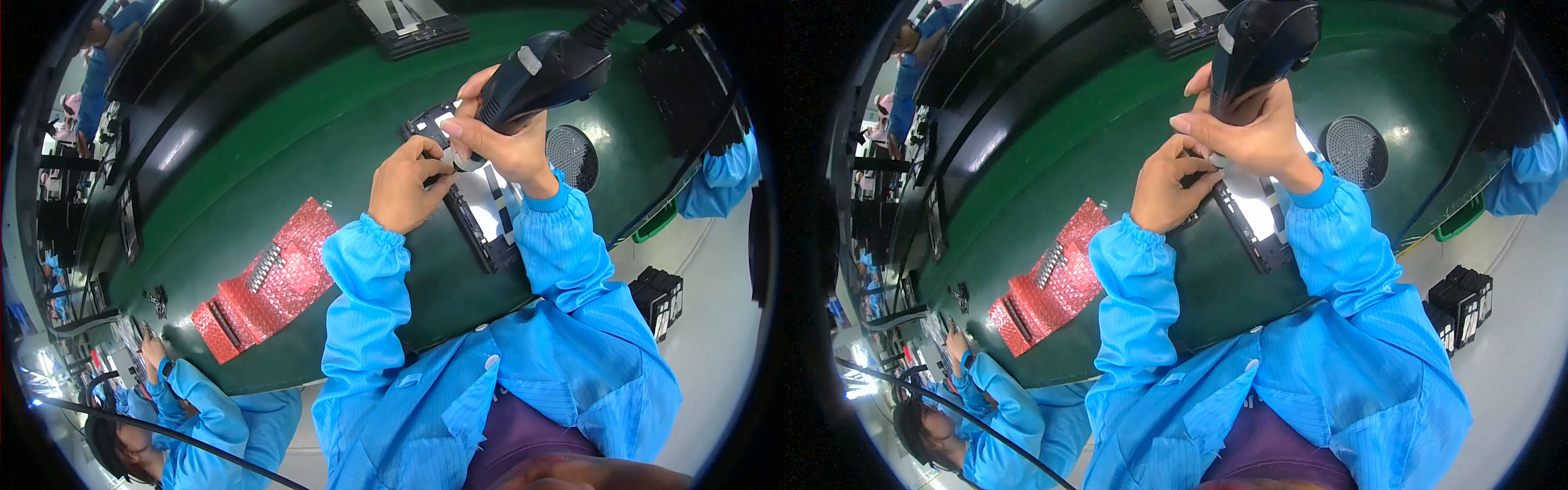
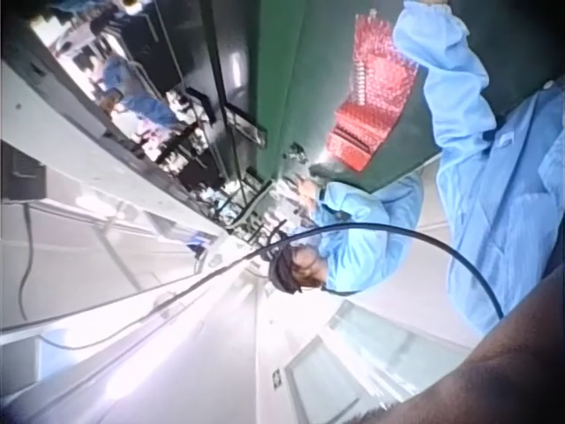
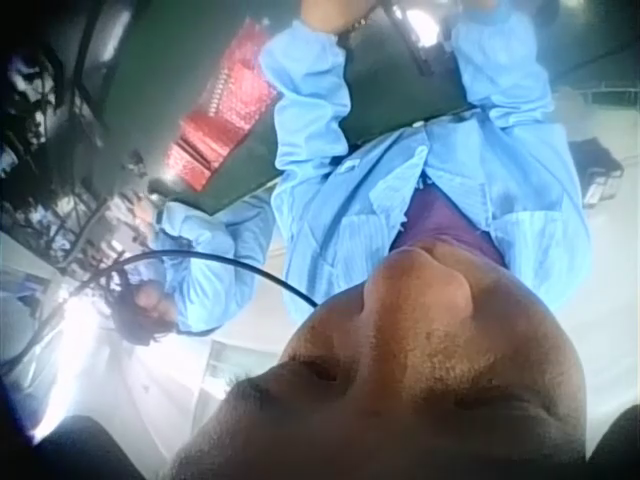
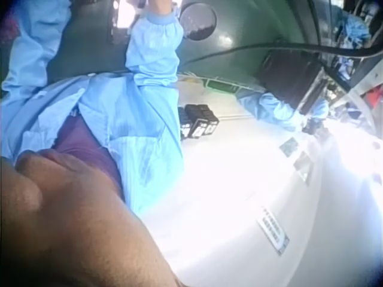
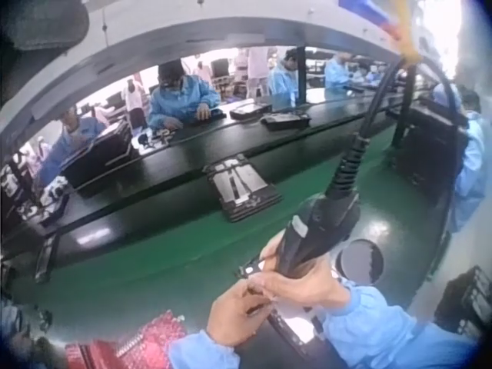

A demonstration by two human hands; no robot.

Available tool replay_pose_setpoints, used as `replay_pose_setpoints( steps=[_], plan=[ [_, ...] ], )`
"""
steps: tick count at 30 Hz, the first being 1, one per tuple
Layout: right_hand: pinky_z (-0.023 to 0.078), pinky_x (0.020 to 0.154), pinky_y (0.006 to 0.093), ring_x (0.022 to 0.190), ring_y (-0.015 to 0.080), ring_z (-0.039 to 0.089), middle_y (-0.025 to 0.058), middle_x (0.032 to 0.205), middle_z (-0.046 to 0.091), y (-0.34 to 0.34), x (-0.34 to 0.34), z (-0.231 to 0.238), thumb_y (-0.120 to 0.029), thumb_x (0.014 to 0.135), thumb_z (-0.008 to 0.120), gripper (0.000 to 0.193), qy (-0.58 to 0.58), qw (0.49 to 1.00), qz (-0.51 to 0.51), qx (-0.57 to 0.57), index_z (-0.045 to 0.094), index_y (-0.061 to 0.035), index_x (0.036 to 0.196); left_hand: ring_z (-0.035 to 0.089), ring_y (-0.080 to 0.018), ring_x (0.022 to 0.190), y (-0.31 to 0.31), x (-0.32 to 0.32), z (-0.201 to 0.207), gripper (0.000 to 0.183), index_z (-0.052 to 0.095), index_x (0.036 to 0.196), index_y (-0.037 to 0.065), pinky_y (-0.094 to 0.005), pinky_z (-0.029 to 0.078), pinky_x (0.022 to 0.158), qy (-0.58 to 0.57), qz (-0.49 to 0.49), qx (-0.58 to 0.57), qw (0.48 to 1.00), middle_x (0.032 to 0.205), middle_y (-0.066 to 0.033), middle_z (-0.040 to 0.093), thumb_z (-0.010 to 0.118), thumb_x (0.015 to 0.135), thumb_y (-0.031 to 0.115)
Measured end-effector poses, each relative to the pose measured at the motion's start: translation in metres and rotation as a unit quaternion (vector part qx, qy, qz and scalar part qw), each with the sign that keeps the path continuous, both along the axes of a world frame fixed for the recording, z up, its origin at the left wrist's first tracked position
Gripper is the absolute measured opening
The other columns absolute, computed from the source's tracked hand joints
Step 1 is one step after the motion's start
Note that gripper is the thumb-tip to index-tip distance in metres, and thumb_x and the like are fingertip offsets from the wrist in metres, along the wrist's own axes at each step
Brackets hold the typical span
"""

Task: The person assembles electronic components into a tablet frame by securing them with screws using an electric screwdriver.

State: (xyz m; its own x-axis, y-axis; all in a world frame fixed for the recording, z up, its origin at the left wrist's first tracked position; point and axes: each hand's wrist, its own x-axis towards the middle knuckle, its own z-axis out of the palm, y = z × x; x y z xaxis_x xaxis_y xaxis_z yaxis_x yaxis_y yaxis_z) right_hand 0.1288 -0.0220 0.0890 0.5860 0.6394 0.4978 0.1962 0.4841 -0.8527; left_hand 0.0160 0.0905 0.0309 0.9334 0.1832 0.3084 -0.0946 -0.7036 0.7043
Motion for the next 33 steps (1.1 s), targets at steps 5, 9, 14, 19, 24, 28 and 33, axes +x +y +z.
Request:
replay_pose_setpoints(
  steps=[5,9,14,19,24,28,33],
  plan=[
    [0.045,0.048,0.0212,0.054,0.009,0.058,0.0054,0.063,0.06,0.0,-0.001,-0.001,0.003,0.073,0.071,0.029,0.007,1.0,0.003,0.011,0.053,0.0015,0.096,0.06,-0.0238,0.077,-0.001,0.002,-0.002,0.014,0.067,0.081,0.006,-0.0351,0.048,0.065,-0.001,0.002,-0.027,1.0,0.088,-0.0032,0.056,0.07,0.069,0.01],
    [0.045,0.048,0.0211,0.053,0.009,0.058,0.0051,0.063,0.06,0.001,0.0,-0.002,0.003,0.074,0.071,0.028,-0.006,1.0,-0.004,0.018,0.053,0.0011,0.096,0.059,-0.0249,0.076,-0.004,0.002,0.003,0.014,0.066,0.08,0.005,-0.0355,0.048,0.064,0.017,0.016,-0.06,0.998,0.086,-0.0039,0.056,0.071,0.068,0.011],
    [0.044,0.047,0.0207,0.052,0.009,0.058,0.0047,0.063,0.06,0.001,0.001,-0.003,0.002,0.073,0.071,0.029,-0.003,1.0,-0.003,0.02,0.053,0.0011,0.096,0.059,-0.0199,0.07,0.005,0.001,0.007,0.018,0.066,0.081,0.002,-0.0308,0.047,0.061,0.021,0.008,-0.095,0.995,0.084,-0.0049,0.058,0.073,0.065,0.005],
    [0.046,0.047,0.0242,0.051,0.0109,0.056,0.007,0.061,0.058,0.003,-0.003,-0.003,0.009,0.074,0.066,0.03,-0.019,0.999,0.031,-0.034,0.048,0.0013,0.097,0.054,-0.0105,0.056,0.022,-0.003,-0.008,0.017,0.064,0.078,-0.002,-0.0237,0.045,0.053,0.017,0.092,-0.183,0.979,0.069,-0.0062,0.06,0.075,0.066,0.004],
    [0.044,0.047,0.0227,0.053,0.0102,0.057,0.006,0.062,0.059,0.007,-0.007,-0.01,0.008,0.074,0.067,0.03,-0.016,0.996,0.037,-0.083,0.049,0.0019,0.097,0.056,-0.0075,0.056,0.009,0.003,-0.01,0.02,0.063,0.071,-0.002,-0.0225,0.045,0.051,0.098,0.116,-0.223,0.963,0.062,-0.0047,0.062,0.078,0.066,0.009],
    [0.044,0.047,0.0226,0.053,0.0105,0.057,0.0059,0.062,0.059,0.01,-0.008,-0.013,0.007,0.074,0.067,0.029,-0.011,0.994,0.035,-0.1,0.049,0.0022,0.096,0.057,-0.0084,0.056,0.011,0.003,-0.012,0.021,0.063,0.071,-0.001,-0.023,0.046,0.052,0.121,0.123,-0.238,0.956,0.062,-0.0055,0.063,0.079,0.066,0.012],
    [0.044,0.047,0.0227,0.053,0.0107,0.057,0.006,0.061,0.058,0.008,-0.007,-0.013,0.007,0.074,0.067,0.029,-0.015,0.994,0.034,-0.103,0.049,0.0024,0.096,0.057,-0.0088,0.056,0.011,0.003,-0.017,0.021,0.063,0.07,0.0,-0.023,0.046,0.052,0.112,0.116,-0.245,0.956,0.062,-0.0054,0.063,0.078,0.066,0.013]
  ],
)
